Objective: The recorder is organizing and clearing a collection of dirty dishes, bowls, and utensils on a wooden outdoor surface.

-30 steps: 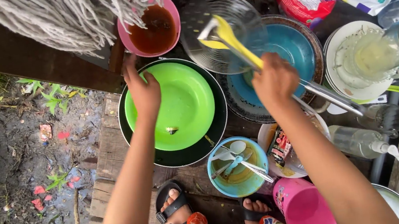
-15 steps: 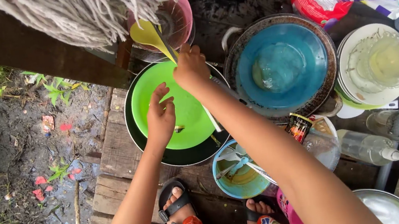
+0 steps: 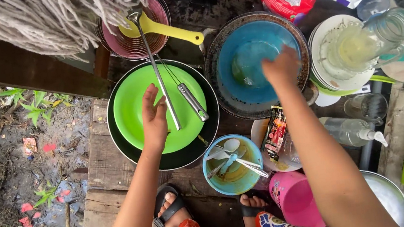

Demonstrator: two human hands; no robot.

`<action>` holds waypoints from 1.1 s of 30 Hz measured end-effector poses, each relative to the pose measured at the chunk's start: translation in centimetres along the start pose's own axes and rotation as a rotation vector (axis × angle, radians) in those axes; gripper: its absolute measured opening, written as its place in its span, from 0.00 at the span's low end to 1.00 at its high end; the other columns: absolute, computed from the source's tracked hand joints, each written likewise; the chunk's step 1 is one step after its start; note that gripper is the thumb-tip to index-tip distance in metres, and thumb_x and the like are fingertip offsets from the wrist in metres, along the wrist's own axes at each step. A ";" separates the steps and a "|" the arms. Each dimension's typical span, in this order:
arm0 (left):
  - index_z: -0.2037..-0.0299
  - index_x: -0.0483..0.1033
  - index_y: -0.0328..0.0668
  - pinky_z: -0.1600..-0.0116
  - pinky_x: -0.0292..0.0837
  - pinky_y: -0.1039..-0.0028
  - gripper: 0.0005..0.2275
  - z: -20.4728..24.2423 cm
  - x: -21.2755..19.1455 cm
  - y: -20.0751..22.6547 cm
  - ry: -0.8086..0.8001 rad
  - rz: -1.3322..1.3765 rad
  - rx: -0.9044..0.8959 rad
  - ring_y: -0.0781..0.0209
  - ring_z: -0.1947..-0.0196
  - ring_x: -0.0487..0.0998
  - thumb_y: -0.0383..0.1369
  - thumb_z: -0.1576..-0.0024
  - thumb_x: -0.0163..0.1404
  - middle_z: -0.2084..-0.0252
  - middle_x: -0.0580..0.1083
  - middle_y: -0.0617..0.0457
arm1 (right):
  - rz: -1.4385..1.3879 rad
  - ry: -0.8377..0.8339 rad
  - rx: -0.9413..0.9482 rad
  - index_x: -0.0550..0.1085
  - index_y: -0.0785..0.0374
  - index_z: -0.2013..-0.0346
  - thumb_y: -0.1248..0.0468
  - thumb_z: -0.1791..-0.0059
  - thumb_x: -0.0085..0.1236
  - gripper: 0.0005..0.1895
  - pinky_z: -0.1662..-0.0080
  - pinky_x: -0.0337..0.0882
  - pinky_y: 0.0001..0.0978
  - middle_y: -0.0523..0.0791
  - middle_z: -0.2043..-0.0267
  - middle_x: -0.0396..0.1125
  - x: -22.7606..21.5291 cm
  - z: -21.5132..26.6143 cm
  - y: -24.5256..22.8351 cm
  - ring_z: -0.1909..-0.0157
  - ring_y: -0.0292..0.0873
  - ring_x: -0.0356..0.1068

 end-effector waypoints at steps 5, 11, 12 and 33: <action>0.29 0.57 0.35 0.27 0.61 0.63 0.24 2.4 -0.6 -0.1 0.027 -0.020 -0.002 0.49 0.29 0.65 0.20 0.38 0.40 0.27 0.60 0.40 | 0.162 0.094 0.082 0.55 0.71 0.32 0.54 0.57 0.71 0.48 0.40 0.64 0.56 0.62 0.36 0.57 0.5 2.1 5.1 0.36 0.68 0.59; 0.29 0.56 0.41 0.37 0.69 0.64 0.27 3.8 -2.4 -2.2 0.188 -0.143 -0.140 0.47 0.33 0.67 0.21 0.42 0.41 0.28 0.60 0.42 | -0.005 0.098 0.168 0.60 0.69 0.37 0.59 0.57 0.70 0.40 0.41 0.67 0.55 0.62 0.41 0.62 4.4 -0.7 6.7 0.41 0.67 0.65; 0.30 0.54 0.45 0.45 0.74 0.63 0.28 4.2 -2.4 -3.2 0.186 -0.141 -0.311 0.48 0.35 0.67 0.22 0.43 0.42 0.29 0.59 0.44 | -0.066 0.084 0.200 0.65 0.67 0.40 0.60 0.56 0.68 0.34 0.42 0.69 0.54 0.61 0.43 0.66 5.4 -1.3 7.8 0.43 0.66 0.68; 0.27 0.50 0.40 0.59 0.76 0.69 0.31 5.4 3.8 -2.0 0.102 -0.179 -0.324 0.56 0.61 0.78 0.39 0.38 0.51 0.45 0.73 0.43 | -0.507 -0.049 -0.271 0.55 0.65 0.33 0.61 0.41 0.47 0.24 0.51 0.72 0.49 0.58 0.49 0.72 2.8 13.9 -1.6 0.52 0.60 0.74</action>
Point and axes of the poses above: each hand's wrist, its own z-axis away from the middle knuckle, its own x-axis out of the palm, y = z × x, the point moved 4 cm from there along -z, towards the middle knuckle
